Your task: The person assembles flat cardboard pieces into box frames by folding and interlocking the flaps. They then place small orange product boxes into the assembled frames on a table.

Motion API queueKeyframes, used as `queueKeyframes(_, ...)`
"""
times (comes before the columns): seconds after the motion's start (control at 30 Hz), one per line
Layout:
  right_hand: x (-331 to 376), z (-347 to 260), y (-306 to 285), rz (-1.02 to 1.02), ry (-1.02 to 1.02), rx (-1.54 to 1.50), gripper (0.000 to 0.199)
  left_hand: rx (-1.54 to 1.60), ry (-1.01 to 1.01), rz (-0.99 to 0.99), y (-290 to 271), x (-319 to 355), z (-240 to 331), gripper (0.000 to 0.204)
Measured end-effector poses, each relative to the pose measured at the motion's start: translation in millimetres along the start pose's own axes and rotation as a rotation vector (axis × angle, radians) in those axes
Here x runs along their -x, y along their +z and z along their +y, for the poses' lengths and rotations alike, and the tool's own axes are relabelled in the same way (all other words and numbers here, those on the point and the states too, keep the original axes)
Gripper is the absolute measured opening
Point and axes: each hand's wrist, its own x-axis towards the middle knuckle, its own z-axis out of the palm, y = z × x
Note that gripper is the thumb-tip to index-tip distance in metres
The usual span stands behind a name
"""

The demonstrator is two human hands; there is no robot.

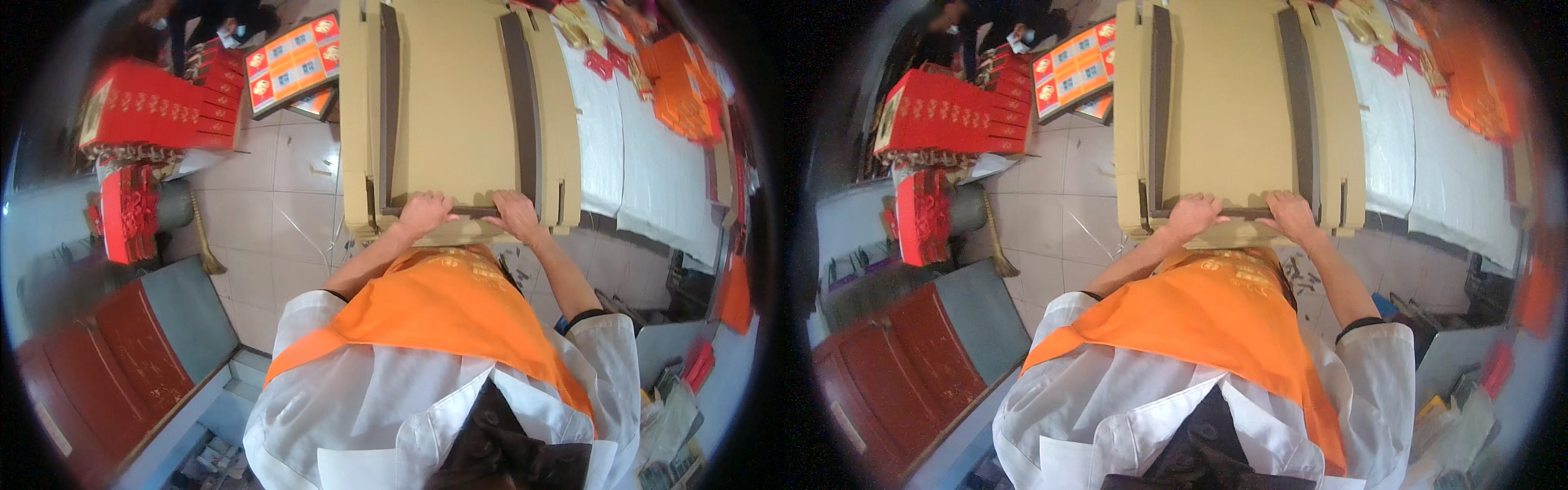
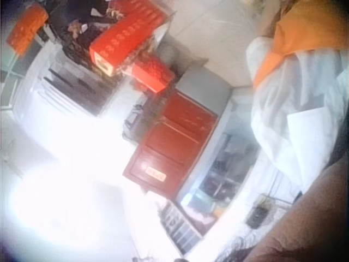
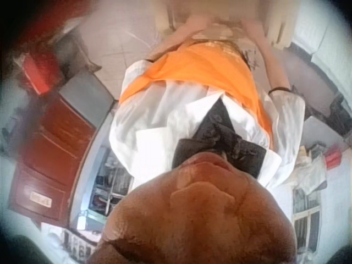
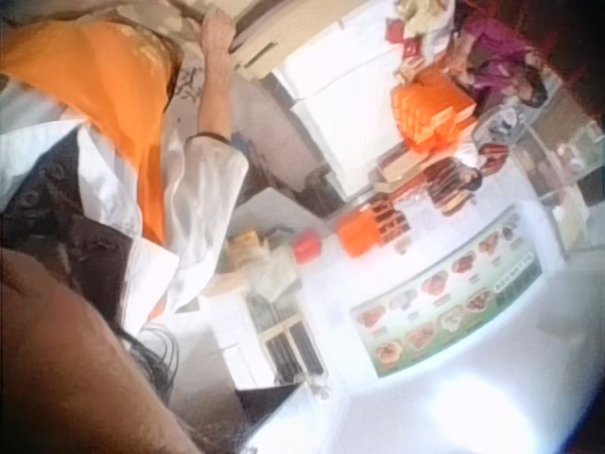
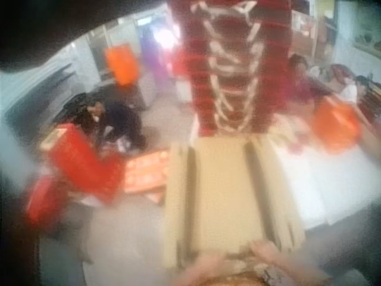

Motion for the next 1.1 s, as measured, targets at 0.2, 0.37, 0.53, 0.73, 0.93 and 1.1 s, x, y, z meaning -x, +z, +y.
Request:
queueKeyframes(0.2, 50, -5, -4, 0.255, -0.019, 0.213, 0.032, -0.072, -0.035, 0.024, -4, 10, 13, 0.044)
queueKeyframes(0.37, 56, 3, 4, 0.120, 0.048, 0.242, 0.030, -0.045, -0.031, -0.035, -2, 8, 15, 0.044)
queueKeyframes(0.53, 84, 20, -2, 0.142, -0.112, 0.179, 0.031, 0.049, -0.024, -0.143, -14, 14, 50, 0.043)
queueKeyframes(0.73, 132, 2, 2, 0.416, -0.113, 0.117, 0.044, 0.005, -0.068, -0.208, -15, 46, 77, 0.044)
queueKeyframes(0.93, 86, 31, 31, 0.197, 0.001, 0.124, 0.044, -0.059, -0.049, -0.258, 16, 12, 45, 0.047)
queueKeyframes(1.1, 55, 45, 19, 0.030, -0.065, 0.179, 0.050, -0.125, -0.060, -0.071, 15, 2, 36, 0.050)
